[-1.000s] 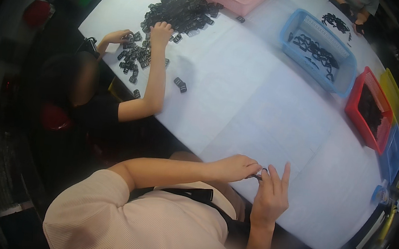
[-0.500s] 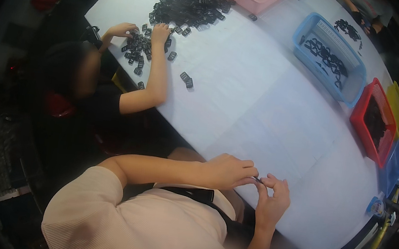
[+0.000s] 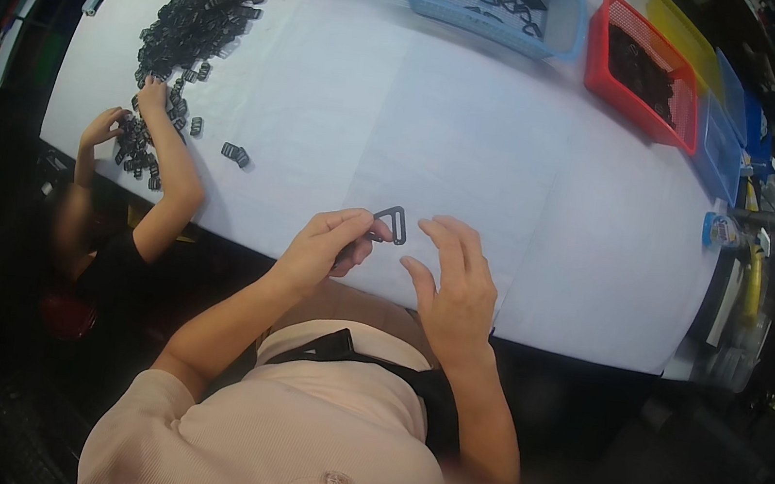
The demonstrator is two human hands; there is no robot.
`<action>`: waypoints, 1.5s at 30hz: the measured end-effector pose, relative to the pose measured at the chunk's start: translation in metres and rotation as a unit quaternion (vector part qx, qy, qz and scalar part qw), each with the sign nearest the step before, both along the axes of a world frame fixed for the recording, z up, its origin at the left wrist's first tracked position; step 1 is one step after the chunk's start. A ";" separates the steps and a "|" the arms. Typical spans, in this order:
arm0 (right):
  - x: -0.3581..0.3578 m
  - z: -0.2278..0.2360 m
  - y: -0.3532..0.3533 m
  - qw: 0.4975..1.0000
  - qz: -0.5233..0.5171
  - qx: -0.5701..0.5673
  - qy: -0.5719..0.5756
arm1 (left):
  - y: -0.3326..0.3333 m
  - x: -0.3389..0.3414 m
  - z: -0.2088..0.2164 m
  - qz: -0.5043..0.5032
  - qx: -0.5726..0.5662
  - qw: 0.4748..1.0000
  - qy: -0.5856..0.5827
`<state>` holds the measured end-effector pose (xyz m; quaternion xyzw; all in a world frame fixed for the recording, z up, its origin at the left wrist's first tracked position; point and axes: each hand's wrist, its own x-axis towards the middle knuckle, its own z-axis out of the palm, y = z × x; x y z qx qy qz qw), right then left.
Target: The person assembles small black plastic clips by hand, snapping two pieces together and placing the finished units into a blue basket. Another person works alongside at the same table.
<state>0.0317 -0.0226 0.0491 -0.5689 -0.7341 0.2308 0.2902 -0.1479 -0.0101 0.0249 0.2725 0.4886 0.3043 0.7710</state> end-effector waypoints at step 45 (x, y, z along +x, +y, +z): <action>-0.003 -0.014 0.005 0.974 0.099 0.127 -0.162 | -0.010 0.018 -0.009 0.033 -0.051 0.998 -0.012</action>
